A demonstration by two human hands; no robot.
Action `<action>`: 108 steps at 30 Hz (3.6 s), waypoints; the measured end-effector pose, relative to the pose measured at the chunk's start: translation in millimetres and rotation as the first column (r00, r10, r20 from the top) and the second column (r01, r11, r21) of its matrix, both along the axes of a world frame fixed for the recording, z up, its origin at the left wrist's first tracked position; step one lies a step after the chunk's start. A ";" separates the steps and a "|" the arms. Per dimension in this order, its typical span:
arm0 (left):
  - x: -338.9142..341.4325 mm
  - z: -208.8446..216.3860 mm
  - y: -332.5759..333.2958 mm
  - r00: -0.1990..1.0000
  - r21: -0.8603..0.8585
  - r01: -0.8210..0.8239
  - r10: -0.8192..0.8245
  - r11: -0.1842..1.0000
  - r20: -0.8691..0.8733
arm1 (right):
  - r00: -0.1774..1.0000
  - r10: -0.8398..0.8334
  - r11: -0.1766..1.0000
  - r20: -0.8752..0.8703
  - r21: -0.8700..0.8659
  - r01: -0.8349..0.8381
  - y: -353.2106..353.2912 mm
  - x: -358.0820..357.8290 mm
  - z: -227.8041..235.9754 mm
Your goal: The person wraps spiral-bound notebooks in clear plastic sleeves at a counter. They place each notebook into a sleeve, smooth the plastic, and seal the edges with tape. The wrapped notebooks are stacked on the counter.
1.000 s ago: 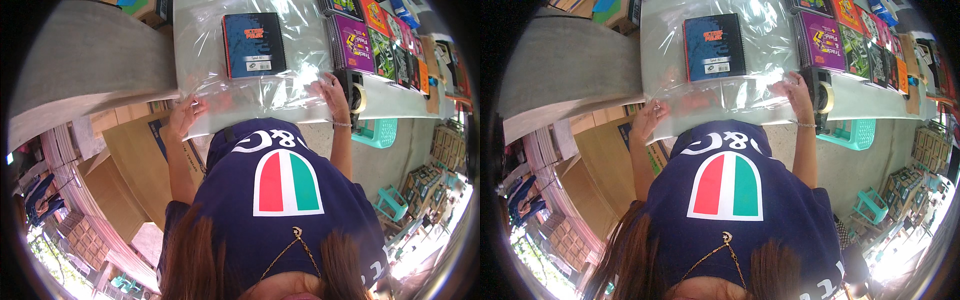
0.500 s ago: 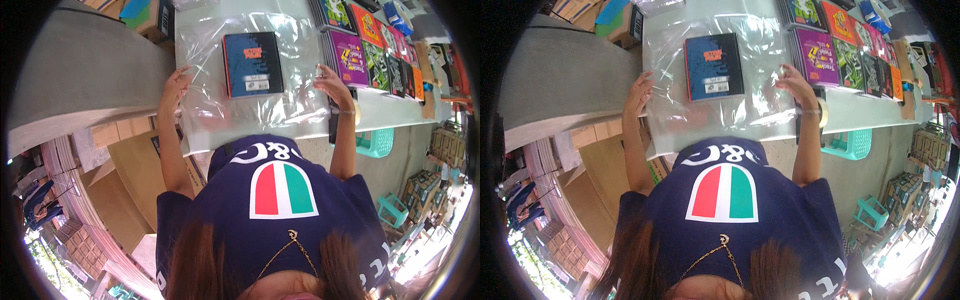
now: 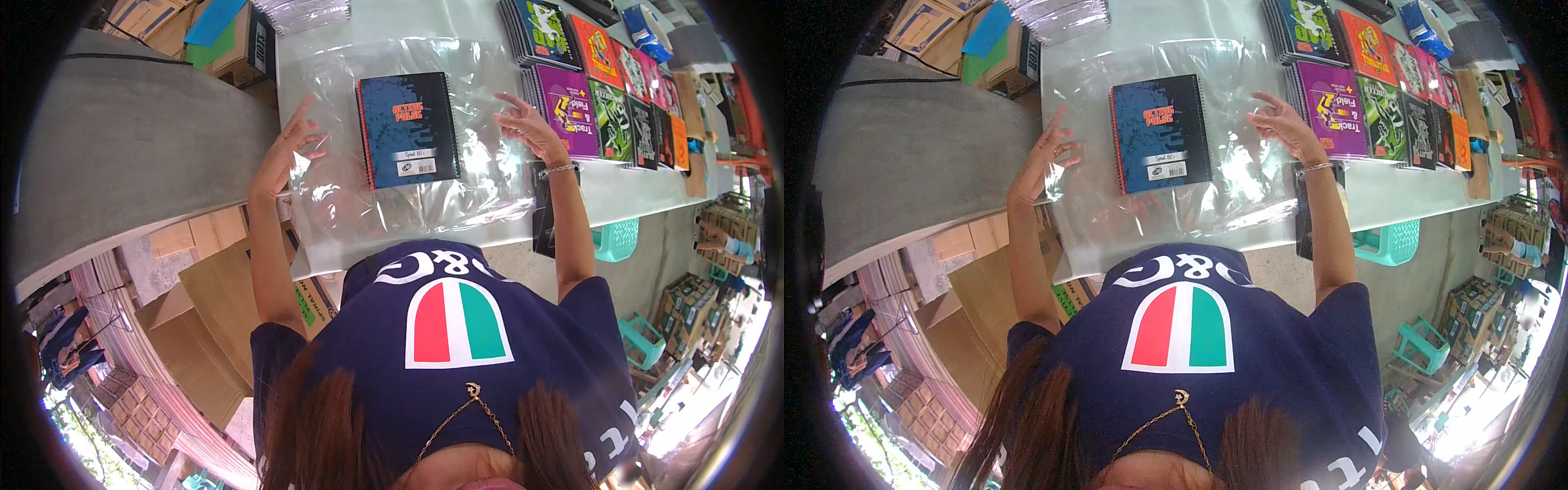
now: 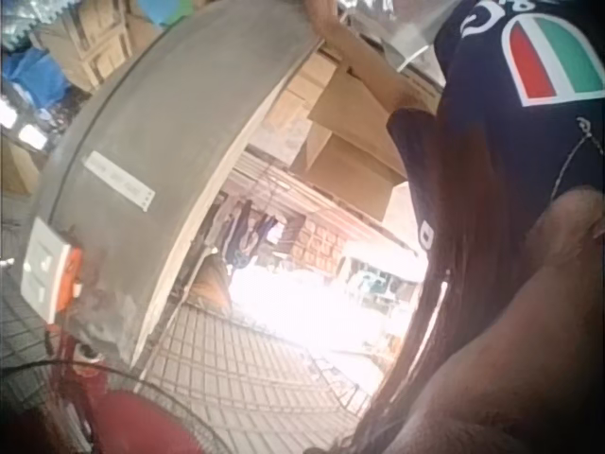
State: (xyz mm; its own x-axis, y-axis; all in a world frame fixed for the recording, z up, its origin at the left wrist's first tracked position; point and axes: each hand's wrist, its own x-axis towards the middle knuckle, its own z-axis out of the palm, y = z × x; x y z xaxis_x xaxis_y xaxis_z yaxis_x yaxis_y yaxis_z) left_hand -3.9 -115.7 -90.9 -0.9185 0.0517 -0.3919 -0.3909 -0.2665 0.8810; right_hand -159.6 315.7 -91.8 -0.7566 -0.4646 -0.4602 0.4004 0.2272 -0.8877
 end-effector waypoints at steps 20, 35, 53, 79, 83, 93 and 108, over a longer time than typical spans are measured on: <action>-9.4 34.8 52.2 0.992 -0.619 -0.117 0.116 0.777 -0.041 | 0.959 0.273 0.950 -0.079 0.178 -0.256 -45.1 -11.8 33.6; -45.2 11.0 115.4 0.994 -0.594 -0.075 0.012 0.801 -0.109 | 0.963 0.269 0.954 -0.020 -0.128 -0.270 -109.4 15.7 -5.0; -62.9 -10.1 147.8 0.990 -0.835 0.028 -0.131 0.549 -0.053 | 0.928 -0.021 0.988 -0.373 0.133 0.077 -150.3 53.9 -16.9; -45.3 2.4 72.0 0.742 -0.898 0.081 -0.628 0.432 -0.235 | 0.703 -0.188 0.981 -0.686 -0.093 0.172 -159.3 68.0 -42.6; -37.6 -1.3 76.7 0.715 -0.962 0.064 -0.685 0.266 -0.141 | 0.726 -0.162 0.984 -0.669 -0.059 0.165 -159.4 66.6 -40.4; -58.7 -11.8 99.6 0.678 -0.971 0.066 -0.724 0.229 -0.125 | 0.716 -0.151 0.975 -0.681 0.018 0.222 -154.8 61.1 -50.3; -61.3 -28.0 114.9 0.739 -0.982 0.027 -0.666 0.186 -0.106 | 0.908 -0.102 0.829 -0.406 0.470 0.303 -183.0 69.2 -8.7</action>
